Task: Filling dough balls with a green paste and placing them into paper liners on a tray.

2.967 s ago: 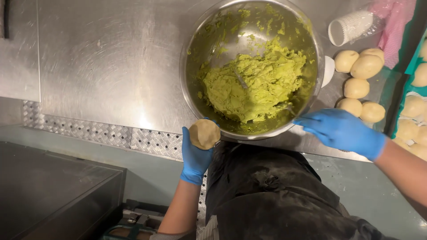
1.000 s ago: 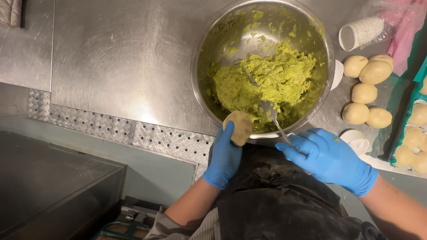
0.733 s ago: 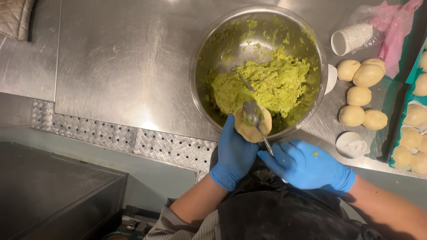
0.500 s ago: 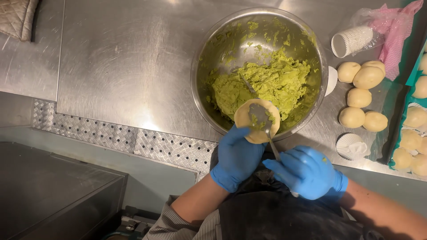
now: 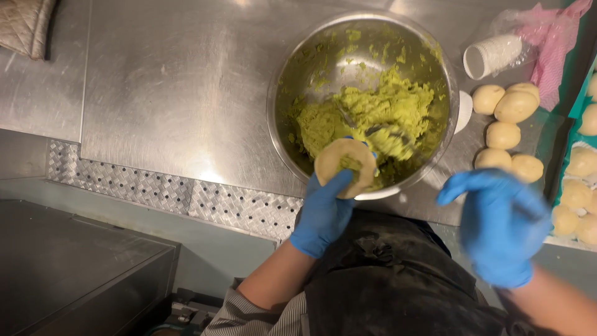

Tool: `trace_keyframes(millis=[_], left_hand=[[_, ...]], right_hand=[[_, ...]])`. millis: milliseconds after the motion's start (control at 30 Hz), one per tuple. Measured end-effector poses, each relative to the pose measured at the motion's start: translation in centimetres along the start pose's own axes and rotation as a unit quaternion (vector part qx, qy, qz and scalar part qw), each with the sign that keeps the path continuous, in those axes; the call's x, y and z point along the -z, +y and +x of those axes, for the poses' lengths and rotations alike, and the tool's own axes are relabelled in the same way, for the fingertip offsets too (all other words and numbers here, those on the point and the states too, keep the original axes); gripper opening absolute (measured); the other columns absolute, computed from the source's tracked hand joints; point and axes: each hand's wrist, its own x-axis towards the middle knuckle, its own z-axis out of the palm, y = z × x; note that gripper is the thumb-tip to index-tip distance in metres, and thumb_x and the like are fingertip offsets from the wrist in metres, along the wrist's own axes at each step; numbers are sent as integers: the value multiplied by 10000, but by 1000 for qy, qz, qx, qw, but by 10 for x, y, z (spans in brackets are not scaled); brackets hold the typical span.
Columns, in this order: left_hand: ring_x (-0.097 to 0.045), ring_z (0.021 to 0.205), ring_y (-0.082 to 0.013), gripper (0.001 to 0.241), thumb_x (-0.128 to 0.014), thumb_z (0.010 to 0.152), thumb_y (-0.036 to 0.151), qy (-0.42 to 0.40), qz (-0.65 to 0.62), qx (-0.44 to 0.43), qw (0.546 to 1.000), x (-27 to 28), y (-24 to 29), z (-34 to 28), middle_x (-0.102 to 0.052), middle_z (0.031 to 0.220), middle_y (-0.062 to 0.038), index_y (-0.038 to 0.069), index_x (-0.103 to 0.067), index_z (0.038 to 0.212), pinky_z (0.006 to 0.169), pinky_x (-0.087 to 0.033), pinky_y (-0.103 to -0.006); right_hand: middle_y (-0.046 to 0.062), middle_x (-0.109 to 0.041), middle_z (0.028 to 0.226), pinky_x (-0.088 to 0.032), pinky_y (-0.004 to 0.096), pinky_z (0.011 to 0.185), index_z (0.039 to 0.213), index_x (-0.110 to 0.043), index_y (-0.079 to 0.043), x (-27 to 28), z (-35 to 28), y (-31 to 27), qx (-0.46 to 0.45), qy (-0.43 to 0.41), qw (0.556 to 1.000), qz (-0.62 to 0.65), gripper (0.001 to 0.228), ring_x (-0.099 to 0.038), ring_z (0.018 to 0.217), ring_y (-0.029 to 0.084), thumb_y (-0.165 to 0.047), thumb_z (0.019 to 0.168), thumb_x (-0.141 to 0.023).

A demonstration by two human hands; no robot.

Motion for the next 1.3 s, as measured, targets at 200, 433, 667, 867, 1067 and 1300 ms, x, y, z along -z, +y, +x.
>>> trace_keyframes(millis=[200, 433, 667, 867, 1067, 1300], left_hand=[[-626, 1169, -303, 564, -678, 892, 37, 10, 1, -41, 999, 48, 23, -1, -620, 1275, -217, -79, -477, 1406, 1072, -512, -384], [-604, 1238, -291, 599, -638, 948, 106, -38, -8, -39, 998, 71, 38, -9, -583, 1383, -217, -69, -427, 1480, 1058, -496, -369], [-531, 1332, -297, 632, -613, 963, 192, -43, -16, -43, 998, 64, 36, -15, -530, 1444, -210, -71, -408, 1500, 1136, -428, -394], [-505, 1032, -201, 460, -472, 1000, 375, -86, 193, -148, 966, 59, 40, -1, -580, 1162, -119, -3, -590, 1234, 906, -395, -313], [-439, 1438, -376, 678, -510, 1071, 453, 14, -59, -50, 997, 164, 4, 51, -338, 1640, -170, 112, -290, 1614, 1213, -397, -529], [-444, 1420, -406, 790, -533, 1041, 542, -3, -131, -35, 991, 195, -6, 61, -304, 1660, -171, 165, -202, 1652, 1189, -406, -589]], right_hand=[[37, -761, 970, -490, 260, 622, 1089, -792, -91, 61, 79, 30, 112, -282, 906, -295, 265, -585, 610, 145, -1, 868, -678], [29, -776, 974, -572, 362, 706, 1185, -751, -202, 51, 91, 118, 224, -374, 792, -428, 300, -721, 753, 255, -208, 903, -652], [54, -726, 895, -549, 392, 695, 1041, -712, -117, 29, 75, 137, 257, -375, 779, -432, 182, -675, 718, 300, -227, 931, -618], [27, -754, 957, -566, 388, 709, 1119, -736, -181, 35, 66, 137, 256, -382, 778, -428, 246, -697, 753, 284, -232, 904, -629], [17, -695, 732, -603, 397, 670, 923, -705, -230, 16, 52, 150, 218, -352, 822, -391, 181, -724, 716, 271, -277, 1027, -564], [-29, -731, 827, -607, 389, 736, 997, -705, -252, 10, 30, 163, 182, -306, 856, -374, 169, -741, 804, 247, -257, 1043, -542]])
